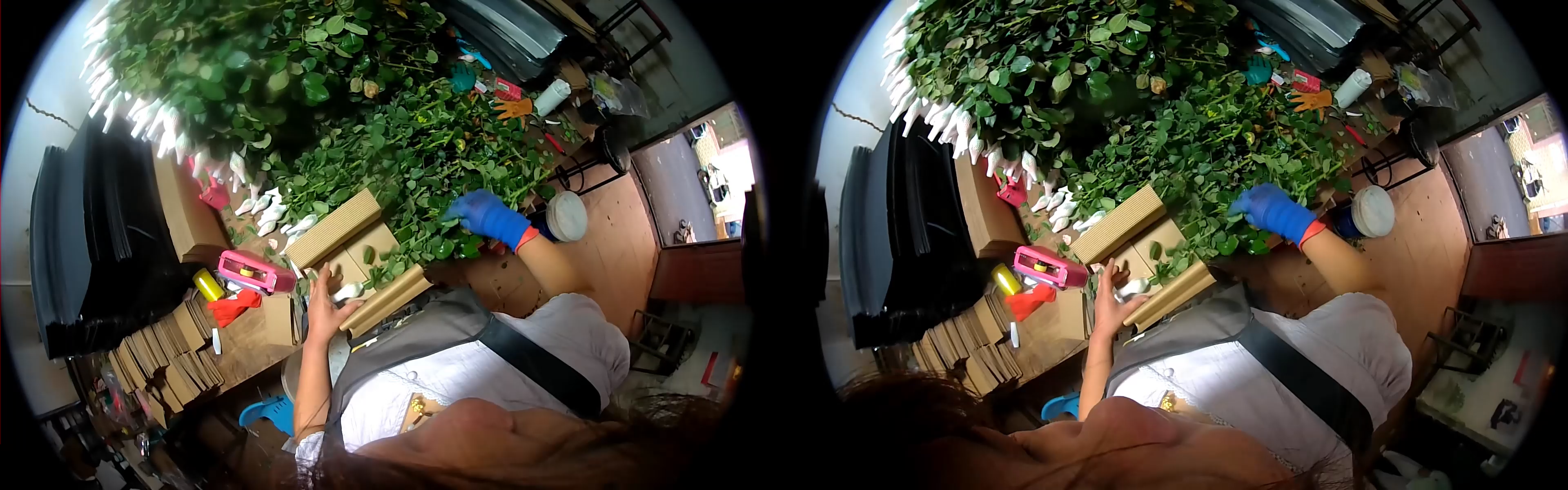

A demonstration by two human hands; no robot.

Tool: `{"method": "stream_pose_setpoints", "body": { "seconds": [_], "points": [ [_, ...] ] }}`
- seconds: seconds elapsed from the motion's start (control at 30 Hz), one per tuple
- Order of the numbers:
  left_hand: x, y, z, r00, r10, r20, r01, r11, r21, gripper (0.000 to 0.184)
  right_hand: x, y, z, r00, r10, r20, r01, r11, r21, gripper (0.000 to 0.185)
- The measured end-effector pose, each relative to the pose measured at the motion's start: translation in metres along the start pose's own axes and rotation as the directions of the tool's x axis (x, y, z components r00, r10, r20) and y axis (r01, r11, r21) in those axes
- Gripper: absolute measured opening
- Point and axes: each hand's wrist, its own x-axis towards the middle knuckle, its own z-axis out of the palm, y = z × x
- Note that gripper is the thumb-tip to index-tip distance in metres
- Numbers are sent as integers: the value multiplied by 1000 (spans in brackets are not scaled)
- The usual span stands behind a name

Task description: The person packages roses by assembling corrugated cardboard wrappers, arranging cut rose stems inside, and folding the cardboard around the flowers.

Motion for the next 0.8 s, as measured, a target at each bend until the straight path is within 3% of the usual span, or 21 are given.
{"method": "stream_pose_setpoints", "body": {
  "seconds": [0.13,0.23,0.3,0.33,0.37,0.43,0.5,0.53,0.57,0.63,0.67,0.7,0.8],
  "points": [
    [2,-6,-1,986,142,91,-160,959,233,54,7,-8,18,926,185,328,-59,932,-358,34],
    [3,5,-5,990,84,113,-101,982,159,34,14,-23,-19,909,314,276,-162,873,-460,33],
    [5,8,-8,983,100,156,-123,981,147,34,52,-40,-50,934,354,36,-335,909,-247,34],
    [7,10,-10,979,95,179,-121,983,140,33,72,-32,-44,961,114,-251,-172,959,-223,36],
    [8,12,-12,975,89,202,-118,984,135,32,93,-23,-29,848,-131,-513,-3,968,-251,38],
    [11,16,-14,971,86,222,-122,981,150,31,137,-20,-8,846,-239,-477,-12,886,-464,35],
    [10,15,-12,972,66,225,-107,979,175,32,171,5,21,984,-75,-161,-31,821,-570,30],
    [8,22,-12,979,60,196,-94,981,167,31,180,4,19,1000,27,0,-21,785,-619,28],
    [8,25,-12,981,31,190,-53,992,110,31,185,10,14,990,54,-132,-110,877,-467,28],
    [5,14,-10,974,84,212,-117,982,146,31,169,-1,-28,926,164,-341,-209,973,-99,29],
    [4,13,-11,974,91,206,-125,980,156,31,158,-4,-43,798,-1,-603,-102,985,-136,29],
    [5,14,-11,975,98,202,-133,977,165,31,145,-9,-57,579,-156,-800,-9,980,-197,29],
    [4,15,-11,977,84,198,-115,982,151,32,105,-39,-95,595,-260,-761,143,965,-218,30]
  ]
}}
